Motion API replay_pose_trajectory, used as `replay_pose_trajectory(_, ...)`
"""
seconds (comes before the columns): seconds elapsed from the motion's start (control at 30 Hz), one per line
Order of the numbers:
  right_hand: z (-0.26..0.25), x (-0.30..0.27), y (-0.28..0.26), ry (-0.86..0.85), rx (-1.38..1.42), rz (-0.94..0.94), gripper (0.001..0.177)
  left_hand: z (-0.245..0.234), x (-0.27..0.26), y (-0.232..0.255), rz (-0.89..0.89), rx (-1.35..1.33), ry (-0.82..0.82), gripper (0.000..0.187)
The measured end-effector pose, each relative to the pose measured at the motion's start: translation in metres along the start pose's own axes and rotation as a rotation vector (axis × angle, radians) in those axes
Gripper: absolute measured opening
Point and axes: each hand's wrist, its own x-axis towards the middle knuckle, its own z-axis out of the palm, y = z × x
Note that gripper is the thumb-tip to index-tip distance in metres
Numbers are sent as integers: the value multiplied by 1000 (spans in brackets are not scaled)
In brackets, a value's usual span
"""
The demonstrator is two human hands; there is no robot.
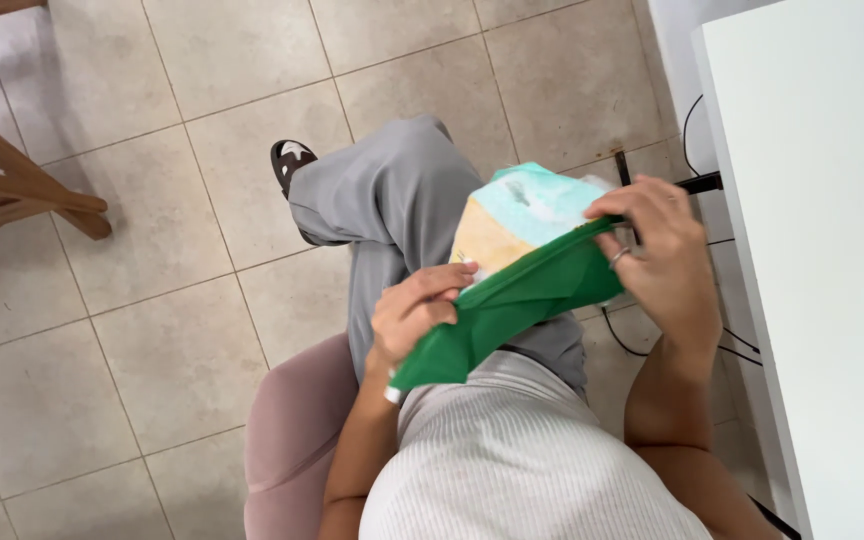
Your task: Cutting fabric and elastic bands as part of a sewing preparation task.
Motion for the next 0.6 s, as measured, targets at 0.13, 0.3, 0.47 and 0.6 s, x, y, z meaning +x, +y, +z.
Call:
replay_pose_trajectory(0.13,-10,0,-17,139,241,67,24,-27,25,27,-227,62,-117,28)
replay_pose_trajectory(0.3,10,11,-48,98,498,80,27,1,62,70,-233,360,-126,21)
replay_pose_trajectory(0.47,23,11,-56,94,784,100,64,31,44,41,-425,122,113,15)
replay_pose_trajectory(0.6,30,12,-59,107,871,104,54,30,35,39,-495,112,160,19)
